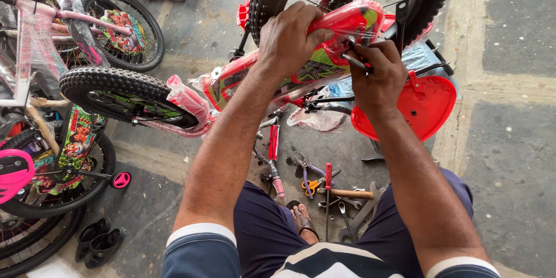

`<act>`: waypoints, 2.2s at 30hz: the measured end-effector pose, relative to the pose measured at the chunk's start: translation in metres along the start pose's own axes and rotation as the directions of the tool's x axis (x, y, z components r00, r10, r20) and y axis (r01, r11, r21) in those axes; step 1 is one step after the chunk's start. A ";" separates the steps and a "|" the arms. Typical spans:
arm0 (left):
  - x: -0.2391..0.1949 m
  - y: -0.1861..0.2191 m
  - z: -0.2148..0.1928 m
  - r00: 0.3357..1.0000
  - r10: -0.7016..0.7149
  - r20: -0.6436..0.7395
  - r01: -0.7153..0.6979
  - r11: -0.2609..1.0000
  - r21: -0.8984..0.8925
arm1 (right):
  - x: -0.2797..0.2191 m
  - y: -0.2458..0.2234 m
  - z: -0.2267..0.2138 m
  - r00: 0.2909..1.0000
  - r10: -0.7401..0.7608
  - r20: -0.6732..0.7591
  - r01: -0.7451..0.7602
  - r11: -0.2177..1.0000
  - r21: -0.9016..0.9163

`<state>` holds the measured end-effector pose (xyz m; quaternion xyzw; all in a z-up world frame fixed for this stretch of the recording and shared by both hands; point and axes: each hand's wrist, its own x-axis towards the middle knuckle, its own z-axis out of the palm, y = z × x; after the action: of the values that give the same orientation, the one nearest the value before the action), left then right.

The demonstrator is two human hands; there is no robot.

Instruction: The person sits on the ground and uses a small metal tool to scrape and adjust the red plastic chain guard on a child's bicycle. They repeatedly scrape the surface and edges of the guard, occasionally repositioning their hands and the tool.

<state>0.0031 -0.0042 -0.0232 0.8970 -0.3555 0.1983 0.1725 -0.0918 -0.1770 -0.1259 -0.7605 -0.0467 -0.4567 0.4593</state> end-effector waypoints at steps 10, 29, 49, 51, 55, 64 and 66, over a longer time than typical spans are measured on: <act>-0.001 0.000 0.015 1.000 -0.030 0.004 0.030 0.993 -0.112 | -0.004 0.009 0.008 0.984 0.180 0.003 -0.178 0.969 0.169; 0.005 0.031 -0.003 0.970 -0.101 0.220 0.073 0.989 0.132 | -0.003 0.005 0.002 0.991 0.134 0.005 -0.134 0.983 0.129; -0.010 0.025 -0.015 0.961 -0.090 0.260 0.062 0.991 0.114 | -0.022 0.007 0.006 0.982 -0.185 -0.038 0.183 0.982 -0.053; -0.010 0.025 -0.016 0.965 -0.087 0.247 0.063 0.993 0.102 | -0.024 0.013 0.007 0.963 -0.268 -0.038 0.259 0.954 -0.154; -0.010 0.026 -0.019 0.967 -0.090 0.239 0.067 0.992 0.105 | -0.028 0.019 0.019 0.953 -0.298 0.048 0.302 0.935 -0.185; -0.010 0.027 -0.019 0.972 -0.071 0.225 0.051 0.994 0.094 | -0.030 0.015 0.029 0.985 -0.148 0.091 0.165 0.962 -0.216; -0.008 0.027 -0.019 0.976 -0.059 0.209 0.045 0.997 0.070 | -0.031 0.016 0.031 0.984 -0.149 0.096 0.163 0.975 -0.153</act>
<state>-0.0257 -0.0091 -0.0059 0.9271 -0.3415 0.1091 0.1096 -0.0819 -0.1526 -0.1637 -0.8074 -0.0888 -0.4612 0.3570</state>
